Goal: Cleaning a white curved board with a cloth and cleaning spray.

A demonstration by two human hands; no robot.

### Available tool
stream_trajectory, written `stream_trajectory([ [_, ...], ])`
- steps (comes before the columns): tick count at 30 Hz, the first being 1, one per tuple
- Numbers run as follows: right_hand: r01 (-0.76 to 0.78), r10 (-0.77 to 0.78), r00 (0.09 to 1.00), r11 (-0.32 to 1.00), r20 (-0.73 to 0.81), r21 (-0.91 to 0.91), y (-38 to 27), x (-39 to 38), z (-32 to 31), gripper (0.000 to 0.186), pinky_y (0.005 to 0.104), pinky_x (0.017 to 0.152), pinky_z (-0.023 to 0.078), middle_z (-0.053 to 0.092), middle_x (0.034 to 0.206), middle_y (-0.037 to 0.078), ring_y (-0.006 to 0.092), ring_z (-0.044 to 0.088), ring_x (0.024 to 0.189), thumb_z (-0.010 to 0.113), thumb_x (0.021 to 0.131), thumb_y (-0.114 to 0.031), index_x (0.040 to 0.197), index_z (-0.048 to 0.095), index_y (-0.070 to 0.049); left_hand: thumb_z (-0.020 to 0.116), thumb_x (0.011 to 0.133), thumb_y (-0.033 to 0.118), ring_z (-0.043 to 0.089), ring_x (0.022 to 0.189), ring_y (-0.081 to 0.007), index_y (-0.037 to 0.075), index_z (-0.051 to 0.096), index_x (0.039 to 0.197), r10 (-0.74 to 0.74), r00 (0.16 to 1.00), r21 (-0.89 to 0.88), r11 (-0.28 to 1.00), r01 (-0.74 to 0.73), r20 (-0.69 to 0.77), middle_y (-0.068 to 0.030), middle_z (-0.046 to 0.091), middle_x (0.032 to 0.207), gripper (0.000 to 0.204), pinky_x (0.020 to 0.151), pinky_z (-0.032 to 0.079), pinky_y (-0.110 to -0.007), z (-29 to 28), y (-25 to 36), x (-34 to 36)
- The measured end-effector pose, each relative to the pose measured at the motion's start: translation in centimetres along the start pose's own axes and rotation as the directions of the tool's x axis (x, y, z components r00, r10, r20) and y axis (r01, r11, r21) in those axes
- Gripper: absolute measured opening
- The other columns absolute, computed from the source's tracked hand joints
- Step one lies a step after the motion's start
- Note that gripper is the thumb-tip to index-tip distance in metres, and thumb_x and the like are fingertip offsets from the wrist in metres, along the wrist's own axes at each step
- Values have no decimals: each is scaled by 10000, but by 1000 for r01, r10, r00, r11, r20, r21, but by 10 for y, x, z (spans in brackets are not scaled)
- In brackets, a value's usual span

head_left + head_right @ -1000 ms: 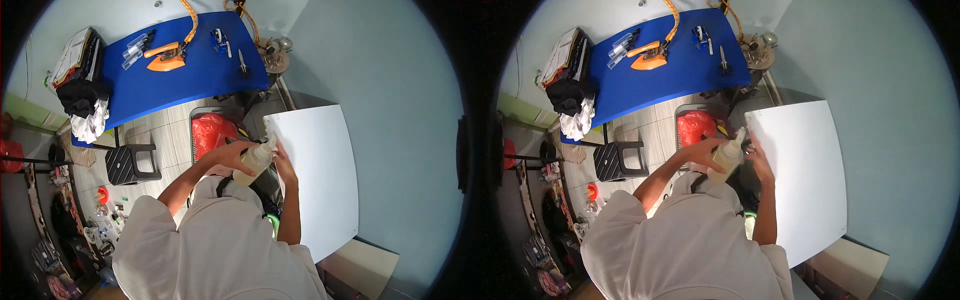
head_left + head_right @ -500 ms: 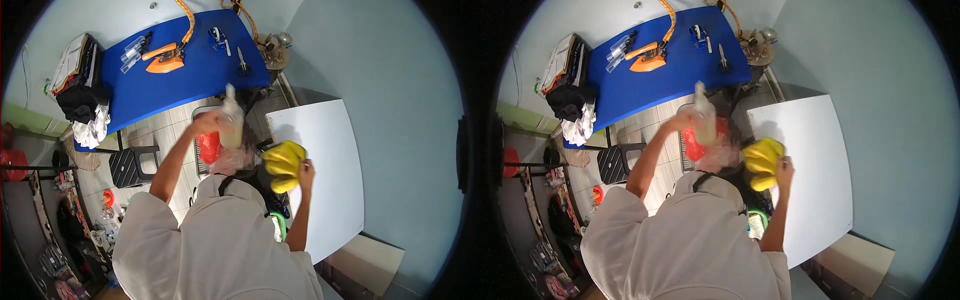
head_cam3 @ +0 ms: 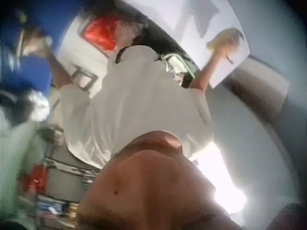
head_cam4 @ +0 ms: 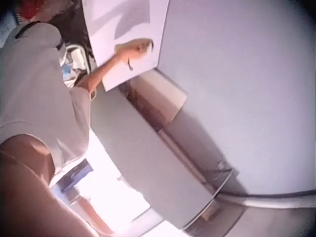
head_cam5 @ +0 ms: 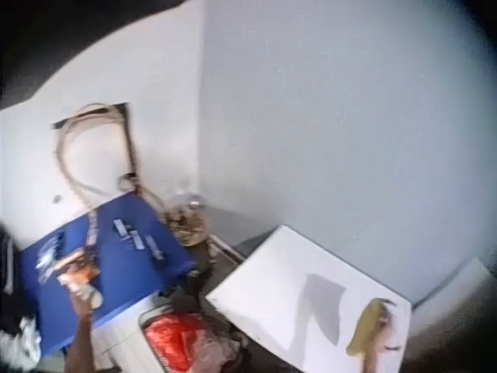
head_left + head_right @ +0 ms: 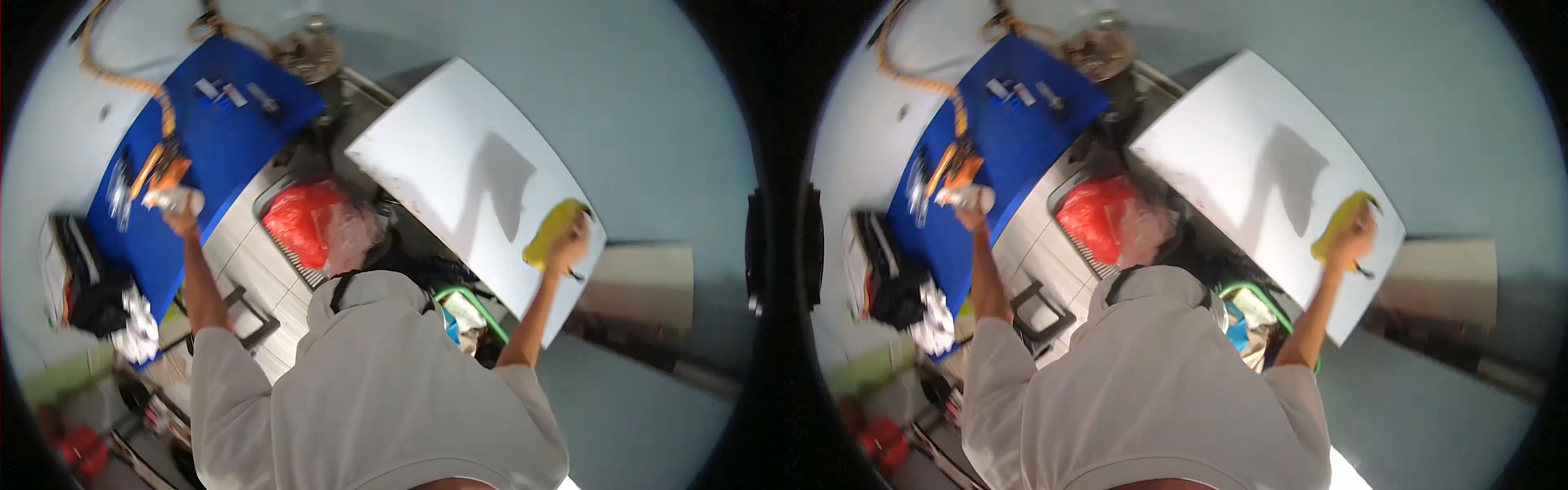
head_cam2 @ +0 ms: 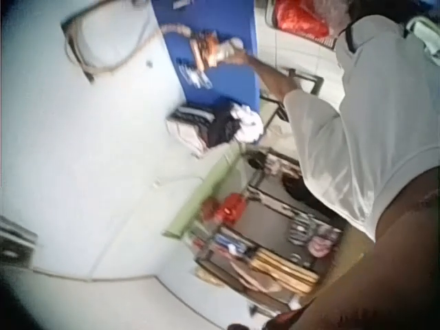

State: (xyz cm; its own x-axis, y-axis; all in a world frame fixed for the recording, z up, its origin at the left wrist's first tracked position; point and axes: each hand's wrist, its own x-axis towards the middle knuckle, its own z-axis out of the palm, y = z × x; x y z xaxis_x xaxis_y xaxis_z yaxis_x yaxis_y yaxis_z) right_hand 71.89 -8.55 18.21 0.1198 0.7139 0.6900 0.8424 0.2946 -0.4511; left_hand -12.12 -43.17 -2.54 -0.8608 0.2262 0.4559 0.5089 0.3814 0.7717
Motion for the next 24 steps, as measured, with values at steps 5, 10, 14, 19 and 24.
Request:
stream_trajectory([
  [5,18,73,860,985,504,-174,-18,-108,87,286,590,817,541,660,1156,244,470,675,930,596,991,-283,1219,682,-133,952,694,153,633,1120,-278,-7,549,1365,-110,980,-158,978,136,163,-137,620,1317,799,1016,528,-445,-6,-3,20],
  [10,-167,148,704,985,694,-41,-34,-198,107,331,551,912,502,625,1203,226,446,606,1084,655,924,-272,1218,660,-119,959,673,109,614,1146,-280,-1,422,1464,-37,982,-92,994,54,185,-174,597,1331,962,1005,543,-474,-11,0,15],
  [14,-54,223,742,960,632,-275,-15,-215,82,369,512,956,473,605,1187,178,400,562,1125,709,873,-252,1216,664,-124,987,641,221,592,1149,-354,-64,335,1459,-546,836,170,830,532,54,-232,563,1331,1085,1011,513,-536,-22,-9,-6],
  [19,-184,281,690,959,667,-215,23,-211,64,387,511,935,493,642,1181,193,419,604,1091,711,827,-163,1202,644,-99,848,771,456,457,1181,-447,-73,349,1382,-354,907,586,695,417,-227,-292,451,1220,950,941,476,-562,1,2,-134],
  [24,-345,277,598,936,752,-71,4,-227,57,274,481,728,565,710,847,190,406,705,841,722,821,-126,1083,655,-82,813,785,196,511,1075,-384,-48,413,1405,-57,938,441,891,-106,341,-227,471,1198,777,931,479,-508,44,68,-279],
])
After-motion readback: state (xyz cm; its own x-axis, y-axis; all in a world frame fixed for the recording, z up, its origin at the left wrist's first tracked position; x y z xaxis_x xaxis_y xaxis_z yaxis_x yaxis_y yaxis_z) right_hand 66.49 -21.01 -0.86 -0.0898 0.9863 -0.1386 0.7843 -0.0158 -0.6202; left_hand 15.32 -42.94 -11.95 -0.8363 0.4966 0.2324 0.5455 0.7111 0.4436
